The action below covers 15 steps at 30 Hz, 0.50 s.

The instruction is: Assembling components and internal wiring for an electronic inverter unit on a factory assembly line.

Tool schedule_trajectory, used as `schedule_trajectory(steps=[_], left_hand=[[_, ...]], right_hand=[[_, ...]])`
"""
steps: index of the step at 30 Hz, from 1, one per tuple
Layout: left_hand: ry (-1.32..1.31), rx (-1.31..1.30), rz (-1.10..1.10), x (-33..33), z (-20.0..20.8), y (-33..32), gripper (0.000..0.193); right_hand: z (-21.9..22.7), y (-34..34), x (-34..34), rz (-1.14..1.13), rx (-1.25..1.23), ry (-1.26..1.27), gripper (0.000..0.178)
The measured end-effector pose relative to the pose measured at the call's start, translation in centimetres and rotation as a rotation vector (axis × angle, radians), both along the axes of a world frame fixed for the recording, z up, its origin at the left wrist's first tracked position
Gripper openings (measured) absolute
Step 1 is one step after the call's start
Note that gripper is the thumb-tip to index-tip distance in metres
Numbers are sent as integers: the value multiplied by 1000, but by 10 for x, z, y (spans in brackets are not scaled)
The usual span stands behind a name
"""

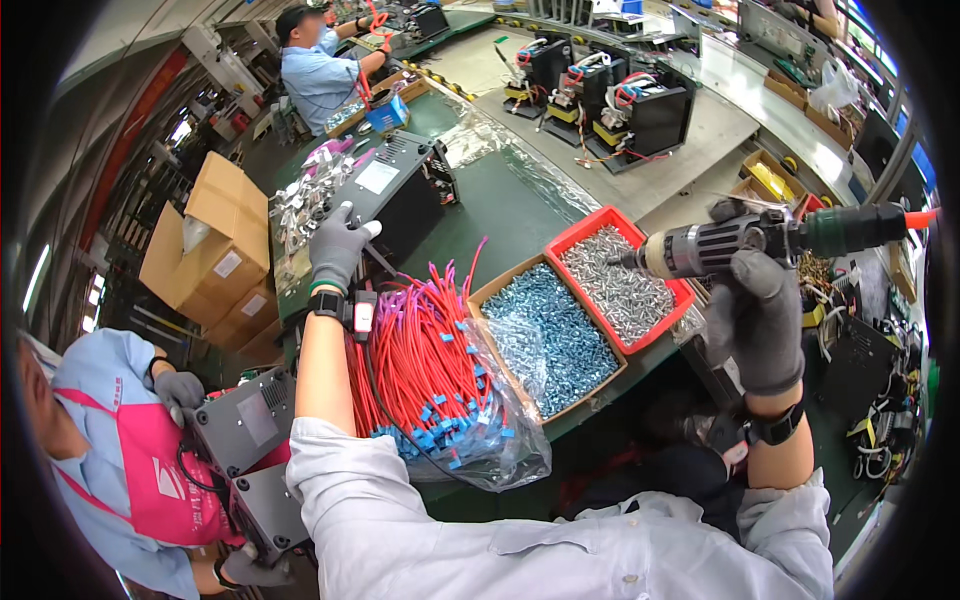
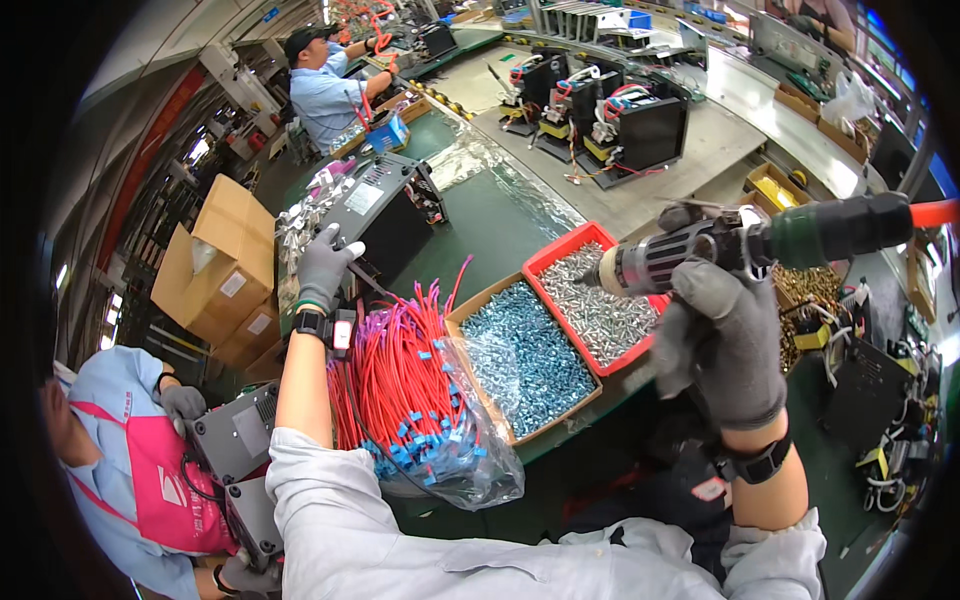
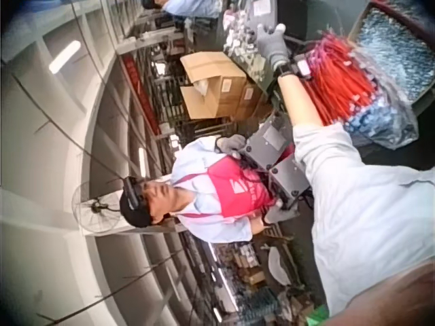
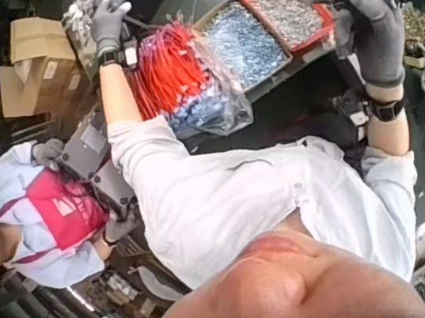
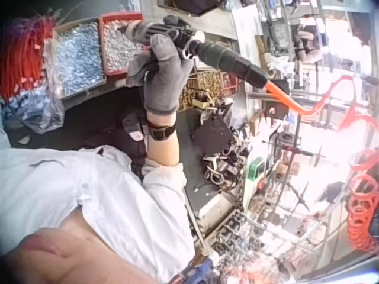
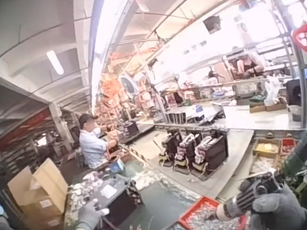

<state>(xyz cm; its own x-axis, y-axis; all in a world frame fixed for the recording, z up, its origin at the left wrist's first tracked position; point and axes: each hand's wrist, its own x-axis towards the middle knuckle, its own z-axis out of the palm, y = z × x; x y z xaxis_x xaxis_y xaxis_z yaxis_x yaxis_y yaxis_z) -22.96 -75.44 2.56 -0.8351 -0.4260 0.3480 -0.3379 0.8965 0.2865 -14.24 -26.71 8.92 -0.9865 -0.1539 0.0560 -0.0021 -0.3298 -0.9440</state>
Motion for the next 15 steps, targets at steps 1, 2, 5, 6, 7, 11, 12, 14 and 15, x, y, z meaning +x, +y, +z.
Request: schedule_trajectory(steps=[1,2,5,6,7,11,12,14,15], left_hand=[[-40,3,15,3,-5,-1,74],[-80,6,29,6,-11,-2,78],[12,149,198,11,-37,-1,69],[-96,230,336,11,-38,7,65],[-209,182,341,5,-41,17,59],[-199,224,435,-16,-58,27,43],[-116,268,494,-20,-61,26,42],[-97,246,508,-18,-67,20,42],[-99,284,485,-21,-69,21,42]], right_hand=[[6,-2,0,-110,66,65,27],[11,5,-2,-149,191,133,31],[-22,44,-9,-338,559,449,37],[-35,58,-14,-141,-234,209,39],[-47,80,-13,-250,-23,373,37],[-75,103,-2,-535,340,698,29],[-78,101,0,-558,229,745,29],[-49,68,3,-651,529,626,31],[-49,64,4,-607,235,618,24]])
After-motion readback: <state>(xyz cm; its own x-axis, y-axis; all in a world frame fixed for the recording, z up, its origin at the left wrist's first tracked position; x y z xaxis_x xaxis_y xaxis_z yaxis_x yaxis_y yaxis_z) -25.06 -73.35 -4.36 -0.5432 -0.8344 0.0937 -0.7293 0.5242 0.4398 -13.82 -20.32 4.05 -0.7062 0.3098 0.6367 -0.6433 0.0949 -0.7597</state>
